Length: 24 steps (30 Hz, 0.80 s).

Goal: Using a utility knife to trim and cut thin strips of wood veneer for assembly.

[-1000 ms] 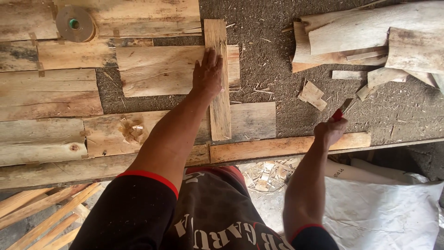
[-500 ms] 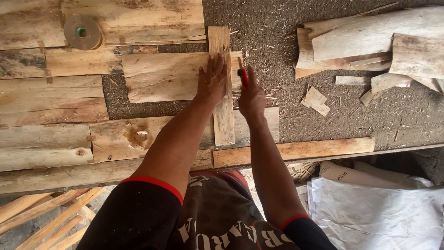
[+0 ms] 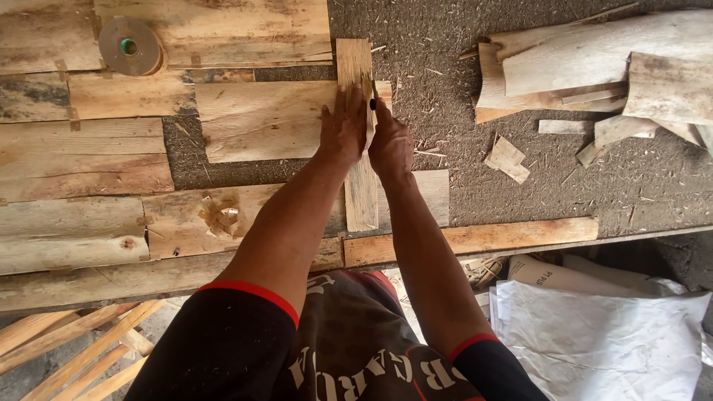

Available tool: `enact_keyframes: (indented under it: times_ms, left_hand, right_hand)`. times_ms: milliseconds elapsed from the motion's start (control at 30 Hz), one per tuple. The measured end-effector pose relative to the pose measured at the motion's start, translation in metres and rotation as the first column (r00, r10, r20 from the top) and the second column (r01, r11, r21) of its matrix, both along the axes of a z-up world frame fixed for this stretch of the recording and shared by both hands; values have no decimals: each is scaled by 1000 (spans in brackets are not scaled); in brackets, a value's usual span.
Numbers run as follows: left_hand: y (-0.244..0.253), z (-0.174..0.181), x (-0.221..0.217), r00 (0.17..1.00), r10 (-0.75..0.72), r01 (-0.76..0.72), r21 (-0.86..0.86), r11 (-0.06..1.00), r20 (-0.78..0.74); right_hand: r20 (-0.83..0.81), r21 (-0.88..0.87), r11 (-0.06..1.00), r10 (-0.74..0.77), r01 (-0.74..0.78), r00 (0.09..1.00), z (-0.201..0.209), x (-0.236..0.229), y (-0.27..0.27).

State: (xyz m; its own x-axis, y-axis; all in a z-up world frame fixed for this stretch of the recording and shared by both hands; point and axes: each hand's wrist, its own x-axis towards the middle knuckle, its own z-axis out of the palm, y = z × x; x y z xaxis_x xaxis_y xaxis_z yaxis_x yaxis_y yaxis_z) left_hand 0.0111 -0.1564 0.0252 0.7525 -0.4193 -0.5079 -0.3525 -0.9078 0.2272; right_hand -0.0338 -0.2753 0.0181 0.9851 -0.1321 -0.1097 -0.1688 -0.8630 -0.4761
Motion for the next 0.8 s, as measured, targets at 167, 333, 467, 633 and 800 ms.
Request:
enact_keyframes:
  times_ms: [167,333,467,633,800]
  left_hand:
    - [-1,-4,3,998,29,-28,-9,1000,63]
    - [-1,9,2,999,18,-18,-15,1000,36]
    - [-2,3,4,1000,13,-13,35,999,10]
    - [-4,-14,3,995,69,-64,-55,996,79]
    - [-4,-8,3,997,78,-77,-62,995,14]
  right_hand:
    - [-197,1,999,-33,34,980,24,-7,3]
    - [-169,-8,1000,-14,13,986,32,-25,3]
    - [-317,-63,998,-30,10,948,46,-41,6]
    - [-259,-31,999,-15,7,966,31,-63,3]
    - [-199,-63,998,6,-19,980,30,-85,4]
